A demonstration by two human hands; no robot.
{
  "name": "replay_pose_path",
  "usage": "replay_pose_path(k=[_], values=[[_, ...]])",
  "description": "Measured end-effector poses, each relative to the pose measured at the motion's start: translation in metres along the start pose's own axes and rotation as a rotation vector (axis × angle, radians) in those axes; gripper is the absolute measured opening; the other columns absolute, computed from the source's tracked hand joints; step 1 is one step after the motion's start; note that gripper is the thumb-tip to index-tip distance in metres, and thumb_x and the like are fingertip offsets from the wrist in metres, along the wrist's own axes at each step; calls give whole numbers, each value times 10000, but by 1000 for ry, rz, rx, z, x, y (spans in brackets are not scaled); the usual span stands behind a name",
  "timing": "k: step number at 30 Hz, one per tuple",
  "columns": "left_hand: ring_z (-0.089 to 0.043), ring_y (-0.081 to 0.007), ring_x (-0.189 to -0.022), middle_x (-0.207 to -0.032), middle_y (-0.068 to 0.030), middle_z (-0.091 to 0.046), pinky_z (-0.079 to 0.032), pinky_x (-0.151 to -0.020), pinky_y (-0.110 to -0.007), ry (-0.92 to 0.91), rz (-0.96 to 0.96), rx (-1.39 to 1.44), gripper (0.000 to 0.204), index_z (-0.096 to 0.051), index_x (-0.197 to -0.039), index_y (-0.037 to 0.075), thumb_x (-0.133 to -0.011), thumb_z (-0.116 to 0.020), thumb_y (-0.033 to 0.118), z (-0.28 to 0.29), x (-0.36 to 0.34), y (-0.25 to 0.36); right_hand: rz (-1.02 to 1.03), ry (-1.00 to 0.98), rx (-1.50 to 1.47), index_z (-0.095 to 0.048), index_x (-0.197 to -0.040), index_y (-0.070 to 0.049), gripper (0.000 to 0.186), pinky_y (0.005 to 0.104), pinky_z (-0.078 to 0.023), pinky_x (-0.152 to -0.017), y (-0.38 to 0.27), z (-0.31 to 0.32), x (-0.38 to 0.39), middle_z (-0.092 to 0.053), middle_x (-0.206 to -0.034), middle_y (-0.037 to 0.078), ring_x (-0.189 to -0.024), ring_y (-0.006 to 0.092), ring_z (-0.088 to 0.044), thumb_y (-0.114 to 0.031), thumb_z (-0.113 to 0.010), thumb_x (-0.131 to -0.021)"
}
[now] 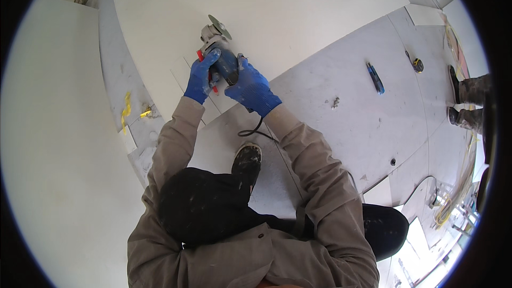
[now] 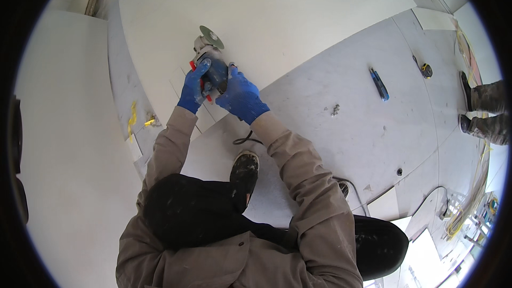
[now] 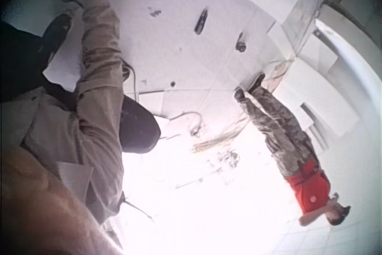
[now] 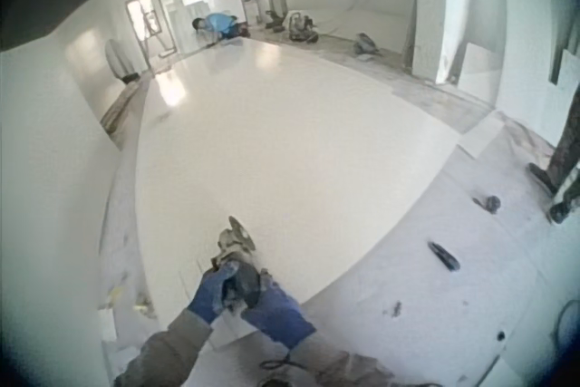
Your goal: The person marks a large white board with a red marker, then uses an angle grinder to cut along the marked lines. After cutting, the person handles the cut pieces and places them aside.
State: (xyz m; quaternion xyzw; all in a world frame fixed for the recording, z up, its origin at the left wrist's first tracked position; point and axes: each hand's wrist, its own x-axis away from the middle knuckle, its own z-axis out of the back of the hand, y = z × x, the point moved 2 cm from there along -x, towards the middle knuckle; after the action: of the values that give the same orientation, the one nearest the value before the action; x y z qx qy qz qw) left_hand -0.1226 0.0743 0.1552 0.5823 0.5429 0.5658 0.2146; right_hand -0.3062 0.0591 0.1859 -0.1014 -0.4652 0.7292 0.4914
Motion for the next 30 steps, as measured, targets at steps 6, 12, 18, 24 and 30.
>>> replay_pose_path(k=[6,12,18,24,30], values=[[-517,-94,-449,-773,-48,-709,-365,-380,-228,-9,14,-59,334,-707,-1049,69,-936,-758,379,1,-3,0,-29,-55,-14,-287,-1560,71,1014,445,-529,-1022,3,2,-5,-614,-1323,284,-1218,398,-637,-265,-772,-735],[-522,-89,-470,-795,-43,-713,-373,-398,-218,-37,27,-56,337,-716,-1064,66,-934,-757,375,7,-8,-1,-18,-6,-41,-279,-1573,76,1028,434,-516,-1050,5,-6,-8,-601,-1353,297,-1257,389,-621,-267,-767,-736],[-533,-85,-488,-817,-44,-720,-375,-413,-212,12,38,-107,348,-720,-1083,62,-932,-760,372,13,-12,-2,-42,-55,-64,-265,-1581,79,1056,430,-520,-1046,3,-4,-9,-605,-1345,296,-1242,389,-630,-267,-776,-725],[-535,-89,-484,-825,-50,-726,-369,-408,-213,5,34,-102,344,-719,-1081,56,-931,-764,362,12,-13,-2,-43,-49,-76,-254,-1585,62,1083,439,-526,-1034,8,-10,-11,-615,-1320,291,-1225,393,-637,-284,-796,-714],[-533,-91,-482,-838,-52,-731,-368,-405,-215,15,59,-139,357,-720,-1089,57,-934,-765,375,19,-18,-2,-71,-86,-87,-269,-1567,50,1059,438,-533,-1025,3,-8,-12,-627,-1300,285,-1221,391,-643,-294,-806,-721]])
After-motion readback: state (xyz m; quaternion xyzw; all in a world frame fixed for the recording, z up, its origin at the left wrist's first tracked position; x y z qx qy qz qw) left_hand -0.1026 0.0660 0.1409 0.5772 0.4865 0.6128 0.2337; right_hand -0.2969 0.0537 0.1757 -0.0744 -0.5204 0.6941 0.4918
